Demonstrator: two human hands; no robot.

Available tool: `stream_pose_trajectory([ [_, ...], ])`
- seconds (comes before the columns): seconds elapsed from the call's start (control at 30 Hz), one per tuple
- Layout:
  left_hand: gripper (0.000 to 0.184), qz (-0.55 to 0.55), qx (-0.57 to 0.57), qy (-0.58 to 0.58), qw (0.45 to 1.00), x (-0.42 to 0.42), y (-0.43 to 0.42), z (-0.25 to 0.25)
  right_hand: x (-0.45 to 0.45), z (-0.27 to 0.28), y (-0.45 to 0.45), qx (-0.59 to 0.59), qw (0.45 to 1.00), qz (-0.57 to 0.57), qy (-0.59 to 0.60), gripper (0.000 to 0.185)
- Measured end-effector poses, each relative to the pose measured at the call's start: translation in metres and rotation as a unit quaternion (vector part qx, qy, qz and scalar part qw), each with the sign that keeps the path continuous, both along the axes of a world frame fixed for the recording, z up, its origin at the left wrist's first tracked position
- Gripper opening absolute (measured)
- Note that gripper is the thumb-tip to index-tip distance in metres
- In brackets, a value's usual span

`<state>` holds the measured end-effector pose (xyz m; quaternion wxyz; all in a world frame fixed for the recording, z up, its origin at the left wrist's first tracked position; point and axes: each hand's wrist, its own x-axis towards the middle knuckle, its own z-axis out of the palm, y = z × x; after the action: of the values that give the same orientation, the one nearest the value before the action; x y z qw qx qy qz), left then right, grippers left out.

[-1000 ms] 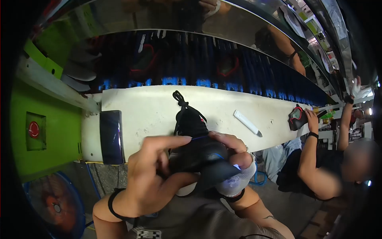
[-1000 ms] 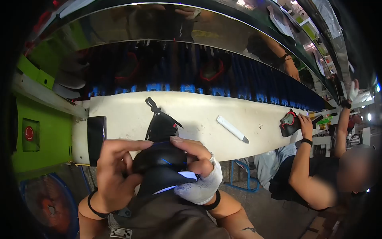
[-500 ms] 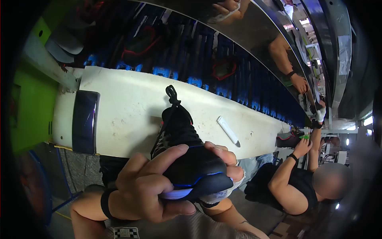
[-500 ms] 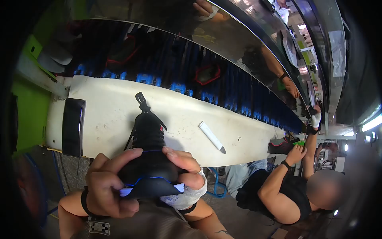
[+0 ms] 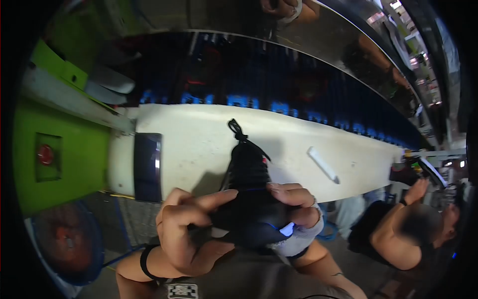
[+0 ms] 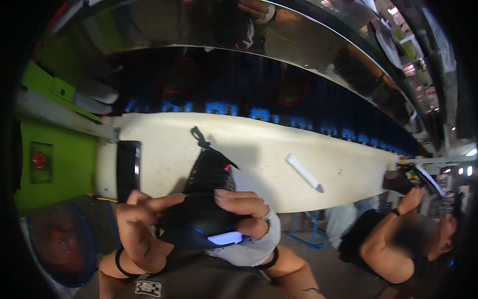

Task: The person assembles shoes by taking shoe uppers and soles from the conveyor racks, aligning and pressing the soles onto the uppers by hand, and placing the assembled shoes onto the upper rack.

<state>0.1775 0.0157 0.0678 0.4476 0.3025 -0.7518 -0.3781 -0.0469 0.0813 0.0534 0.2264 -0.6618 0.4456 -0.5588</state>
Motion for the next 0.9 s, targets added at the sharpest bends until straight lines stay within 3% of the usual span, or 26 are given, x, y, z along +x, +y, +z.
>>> stream_pose_trajectory([
  [0.07, 0.067, -0.014, -0.067, -0.149, 0.987, 0.007, -0.025, 0.053, 0.012, 0.0, -0.011, -0.023, 0.999, -0.02, -0.045, 0.049],
  [0.13, 0.063, -0.08, -0.121, -0.189, 0.971, -0.003, -0.046, 0.093, 0.021, 0.005, -0.019, -0.026, 1.0, 0.007, -0.01, 0.044],
  [0.2, 0.061, -0.096, -0.086, -0.229, 0.965, -0.03, -0.05, 0.078, 0.028, 0.003, -0.02, -0.019, 1.0, 0.006, 0.014, 0.043],
  [0.23, 0.061, -0.134, -0.012, -0.227, 0.965, -0.027, -0.052, 0.083, 0.031, -0.004, -0.018, -0.018, 1.0, 0.001, 0.011, 0.045],
  [0.27, 0.061, -0.14, -0.017, -0.241, 0.96, -0.023, -0.057, 0.084, 0.032, -0.002, -0.019, -0.02, 0.999, -0.021, 0.029, 0.048],
  [0.33, 0.032, -0.137, -0.099, -0.239, 0.956, -0.013, -0.065, 0.079, 0.036, -0.001, -0.015, 0.005, 0.995, -0.08, 0.062, 0.053],
  [0.37, 0.032, -0.141, -0.099, -0.248, 0.953, -0.007, -0.062, 0.069, 0.033, -0.011, -0.015, 0.025, 0.993, -0.08, 0.086, 0.054],
  [0.43, 0.031, -0.052, -0.048, -0.062, 0.996, 0.002, -0.057, 0.043, 0.028, -0.014, -0.024, 0.007, 0.992, -0.065, 0.109, 0.053],
  [0.53, 0.037, -0.001, -0.033, 0.018, 0.999, 0.006, -0.057, 0.029, 0.035, -0.022, -0.027, 0.025, 0.996, -0.049, 0.072, 0.052],
  [0.6, 0.032, 0.001, -0.03, -0.016, 0.999, 0.002, -0.058, 0.045, 0.039, -0.023, -0.033, 0.033, 0.998, -0.04, 0.039, 0.05],
  [0.63, 0.029, -0.013, -0.105, -0.192, 0.976, -0.006, -0.06, 0.065, 0.039, -0.022, -0.037, 0.039, 0.997, -0.045, 0.047, 0.049],
  [0.67, 0.026, -0.027, -0.174, -0.36, 0.916, -0.012, -0.06, 0.074, 0.039, -0.022, -0.038, 0.046, 0.996, -0.05, 0.057, 0.047],
  [0.73, 0.024, 0.019, -0.165, -0.35, 0.922, -0.013, -0.059, 0.062, 0.038, -0.028, -0.033, 0.041, 0.996, -0.053, 0.053, 0.045],
  [0.83, 0.027, 0.05, -0.103, -0.274, 0.955, 0.009, -0.07, 0.043, 0.018, -0.037, -0.025, 0.127, 0.963, -0.037, 0.234, 0.046],
  [0.9, 0.025, 0.043, -0.075, -0.263, 0.961, 0.016, -0.073, 0.035, 0.016, -0.043, -0.034, 0.124, 0.966, -0.025, 0.226, 0.044],
])
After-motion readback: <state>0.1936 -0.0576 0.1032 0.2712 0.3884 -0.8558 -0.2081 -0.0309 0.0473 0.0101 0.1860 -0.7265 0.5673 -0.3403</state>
